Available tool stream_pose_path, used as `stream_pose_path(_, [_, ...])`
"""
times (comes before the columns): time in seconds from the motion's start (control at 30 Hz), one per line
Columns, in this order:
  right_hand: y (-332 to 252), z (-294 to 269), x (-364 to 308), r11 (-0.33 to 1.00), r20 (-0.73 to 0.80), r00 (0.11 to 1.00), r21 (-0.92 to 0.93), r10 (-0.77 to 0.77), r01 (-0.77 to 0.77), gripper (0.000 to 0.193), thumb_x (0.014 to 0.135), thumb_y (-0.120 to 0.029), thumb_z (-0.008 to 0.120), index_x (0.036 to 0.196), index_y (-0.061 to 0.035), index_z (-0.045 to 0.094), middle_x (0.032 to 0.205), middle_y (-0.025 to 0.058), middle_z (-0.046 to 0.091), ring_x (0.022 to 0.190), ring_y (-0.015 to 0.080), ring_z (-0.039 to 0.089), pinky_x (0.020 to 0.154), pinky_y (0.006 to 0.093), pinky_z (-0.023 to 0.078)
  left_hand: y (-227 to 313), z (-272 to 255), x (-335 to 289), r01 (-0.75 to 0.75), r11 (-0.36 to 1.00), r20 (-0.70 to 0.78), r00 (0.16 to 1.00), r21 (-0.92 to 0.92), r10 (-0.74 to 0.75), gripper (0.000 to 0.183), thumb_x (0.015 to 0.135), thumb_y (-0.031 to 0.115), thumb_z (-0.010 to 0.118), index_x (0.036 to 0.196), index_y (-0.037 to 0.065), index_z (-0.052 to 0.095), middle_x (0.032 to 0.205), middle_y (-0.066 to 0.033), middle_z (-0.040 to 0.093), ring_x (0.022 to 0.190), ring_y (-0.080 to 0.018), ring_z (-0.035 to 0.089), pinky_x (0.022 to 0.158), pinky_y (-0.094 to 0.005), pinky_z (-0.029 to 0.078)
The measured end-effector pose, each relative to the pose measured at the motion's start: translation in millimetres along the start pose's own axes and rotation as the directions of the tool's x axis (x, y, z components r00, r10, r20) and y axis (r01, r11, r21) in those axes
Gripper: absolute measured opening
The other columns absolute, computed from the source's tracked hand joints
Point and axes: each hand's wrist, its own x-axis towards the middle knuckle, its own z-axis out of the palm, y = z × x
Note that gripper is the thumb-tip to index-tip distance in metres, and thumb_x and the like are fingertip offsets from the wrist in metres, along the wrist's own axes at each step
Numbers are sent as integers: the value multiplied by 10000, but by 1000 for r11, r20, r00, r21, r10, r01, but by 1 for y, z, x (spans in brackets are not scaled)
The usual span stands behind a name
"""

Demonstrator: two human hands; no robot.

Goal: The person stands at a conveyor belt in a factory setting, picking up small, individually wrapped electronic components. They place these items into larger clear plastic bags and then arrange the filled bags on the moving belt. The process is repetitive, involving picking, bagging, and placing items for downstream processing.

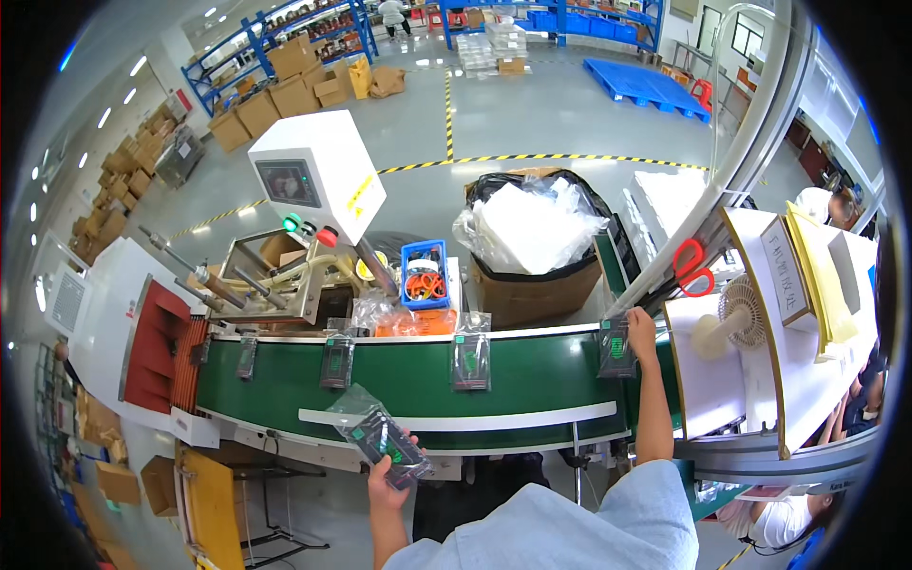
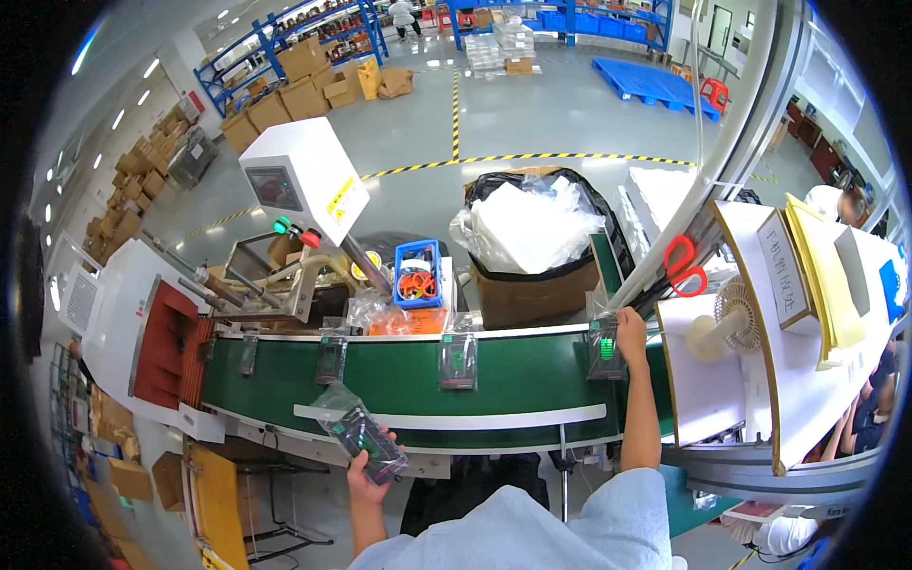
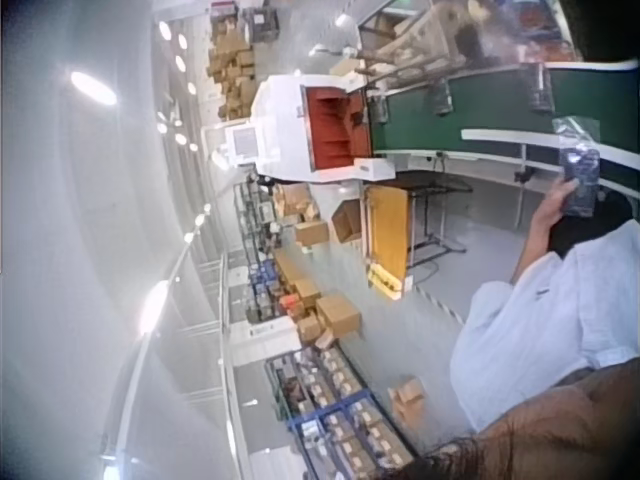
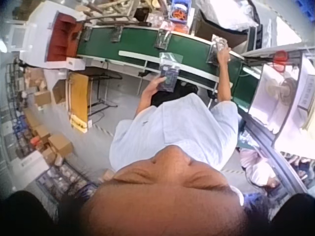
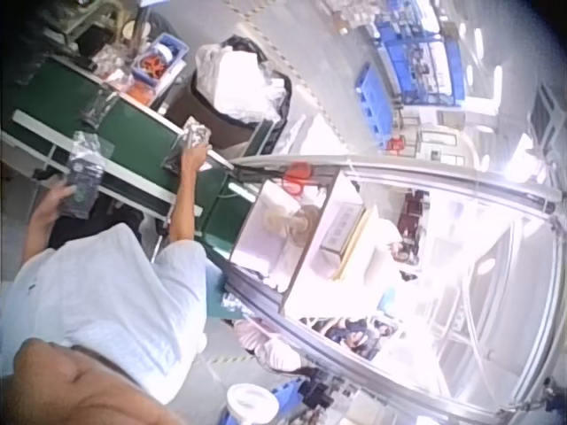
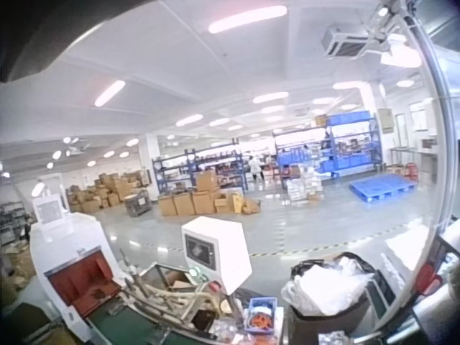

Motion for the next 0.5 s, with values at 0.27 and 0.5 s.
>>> stream_pose_path(0.27, [32, 78, 8, 985, 78, 989, -124, 127, -117, 244, 828, -241, 503, 817, -29, 622, 819, 213, 567, 809, 387, 540, 716, 442, 423, -22, 13, -8, 181, 983, 26, 983, 23, -182, 624, 758, 171, 548, 1293, -39, 306, 1264, -214, 432, 1158, -330, 447, 966, -457, 374])
stream_pose_path(0.5, [-36, 125, -33, 954, 34, 974, -210, 225, -213, 258, 847, -278, 486, 851, -68, 636, 893, 183, 553, 830, 374, 550, 733, 457, 435, -31, 7, -14, 293, 956, 30, 955, 25, -294, 597, 815, 221, 500, 1300, -61, 296, 1283, -207, 419, 1184, -314, 429, 992, -437, 345])
